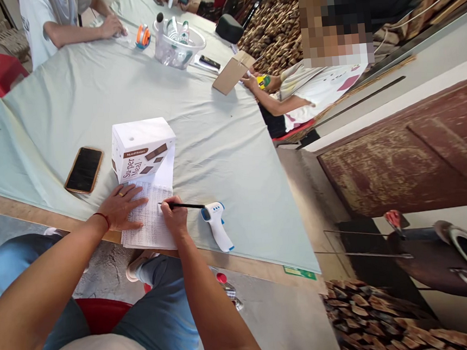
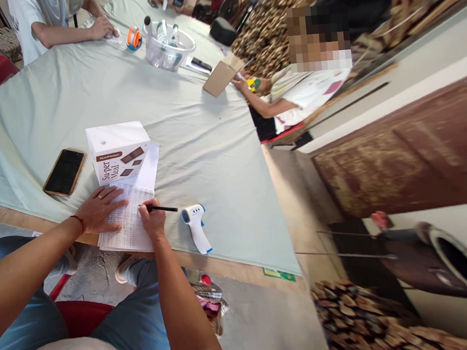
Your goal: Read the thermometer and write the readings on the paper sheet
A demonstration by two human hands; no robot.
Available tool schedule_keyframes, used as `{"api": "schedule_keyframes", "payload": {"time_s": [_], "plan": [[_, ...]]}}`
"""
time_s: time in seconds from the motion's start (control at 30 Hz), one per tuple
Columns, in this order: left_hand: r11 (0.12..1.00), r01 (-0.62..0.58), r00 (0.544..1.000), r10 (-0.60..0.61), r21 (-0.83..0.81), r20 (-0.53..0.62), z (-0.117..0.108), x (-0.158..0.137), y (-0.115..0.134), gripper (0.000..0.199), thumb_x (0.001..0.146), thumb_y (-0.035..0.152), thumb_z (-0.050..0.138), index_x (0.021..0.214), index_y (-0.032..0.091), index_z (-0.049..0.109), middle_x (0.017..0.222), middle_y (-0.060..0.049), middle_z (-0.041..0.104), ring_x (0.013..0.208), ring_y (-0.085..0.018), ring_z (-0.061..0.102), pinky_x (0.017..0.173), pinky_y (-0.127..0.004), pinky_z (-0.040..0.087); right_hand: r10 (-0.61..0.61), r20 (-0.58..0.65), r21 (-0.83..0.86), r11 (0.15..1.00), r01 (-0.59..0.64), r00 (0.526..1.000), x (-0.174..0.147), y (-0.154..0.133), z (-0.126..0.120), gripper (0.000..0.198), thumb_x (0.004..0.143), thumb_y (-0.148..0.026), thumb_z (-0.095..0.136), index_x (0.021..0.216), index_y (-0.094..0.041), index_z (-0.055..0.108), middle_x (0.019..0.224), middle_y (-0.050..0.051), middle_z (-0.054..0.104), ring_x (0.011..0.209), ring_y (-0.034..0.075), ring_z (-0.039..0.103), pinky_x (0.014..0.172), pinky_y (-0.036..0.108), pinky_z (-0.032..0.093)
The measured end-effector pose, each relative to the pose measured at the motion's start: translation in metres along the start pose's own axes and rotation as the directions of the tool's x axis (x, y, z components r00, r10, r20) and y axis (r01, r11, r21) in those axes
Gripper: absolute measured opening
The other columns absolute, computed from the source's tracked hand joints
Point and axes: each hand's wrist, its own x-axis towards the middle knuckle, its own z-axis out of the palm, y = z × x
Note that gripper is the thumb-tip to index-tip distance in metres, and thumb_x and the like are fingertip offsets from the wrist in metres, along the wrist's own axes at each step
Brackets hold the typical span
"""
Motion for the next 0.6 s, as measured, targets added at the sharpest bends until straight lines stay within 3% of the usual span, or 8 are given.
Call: {"api": "schedule_keyframes", "payload": {"time_s": [0.6], "plan": [[1.000, -0.001, 1.000, 0.001, -0.001, -0.001, 0.0020, 0.0002, -0.0009, 0.079, 0.081, 0.064, 0.068, 0.148, 0.028, 0.049, 0.163, -0.011, 0.032, 0.151, -0.035, 0.025, 0.124, -0.051, 0.011, -0.015, -0.005, -0.001, 1.000, 0.015, 1.000, -0.0001, 0.0024, 0.0011, 0.015, 0.068, -0.040, 0.051, 0.066, -0.026, 0.053, 0.061, -0.002, 0.058, 0.066, 0.019, 0.053, 0.067, 0.033, 0.047]]}}
